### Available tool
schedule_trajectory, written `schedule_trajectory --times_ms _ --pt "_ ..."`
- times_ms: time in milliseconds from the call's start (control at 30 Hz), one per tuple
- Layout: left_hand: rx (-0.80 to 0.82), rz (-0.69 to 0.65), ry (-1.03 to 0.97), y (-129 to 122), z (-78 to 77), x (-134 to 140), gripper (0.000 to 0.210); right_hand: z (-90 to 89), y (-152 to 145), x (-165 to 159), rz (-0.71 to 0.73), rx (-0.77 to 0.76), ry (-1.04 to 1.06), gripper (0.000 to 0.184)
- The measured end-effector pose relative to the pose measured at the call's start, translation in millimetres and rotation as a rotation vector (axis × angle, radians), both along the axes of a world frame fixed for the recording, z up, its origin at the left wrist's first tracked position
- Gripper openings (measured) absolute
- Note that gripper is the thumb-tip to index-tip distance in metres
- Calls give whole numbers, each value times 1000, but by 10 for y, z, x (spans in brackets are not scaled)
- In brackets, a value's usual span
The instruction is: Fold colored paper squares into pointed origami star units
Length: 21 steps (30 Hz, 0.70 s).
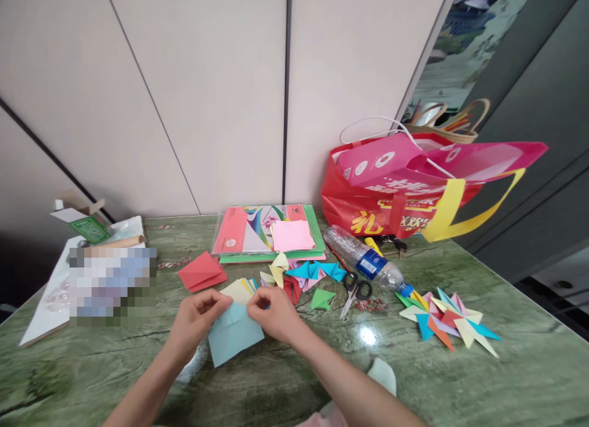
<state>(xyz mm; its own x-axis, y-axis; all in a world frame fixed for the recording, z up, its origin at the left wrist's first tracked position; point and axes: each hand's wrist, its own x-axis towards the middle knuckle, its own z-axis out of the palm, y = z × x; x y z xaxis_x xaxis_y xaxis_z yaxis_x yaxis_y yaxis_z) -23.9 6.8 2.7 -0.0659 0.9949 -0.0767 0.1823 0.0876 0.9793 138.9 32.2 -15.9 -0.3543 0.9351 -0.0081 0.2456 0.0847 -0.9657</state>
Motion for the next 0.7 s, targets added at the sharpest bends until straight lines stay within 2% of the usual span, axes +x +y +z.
schedule_trajectory --times_ms 300,467,500,600,700 --pt "-2 51 -39 33 -13 -54 26 8 7 1 -31 8 -20 11" --pt "75 326 -157 120 25 -208 27 -24 71 54 -89 -59 60 10" --pt "69 345 -177 128 25 -218 28 -29 79 58 -93 -75 97 10" --pt "25 303 -207 120 2 -180 28 -21 68 45 -89 -91 197 8" --pt "-13 240 -195 89 -34 -104 27 17 17 18 -74 -6 204 7"
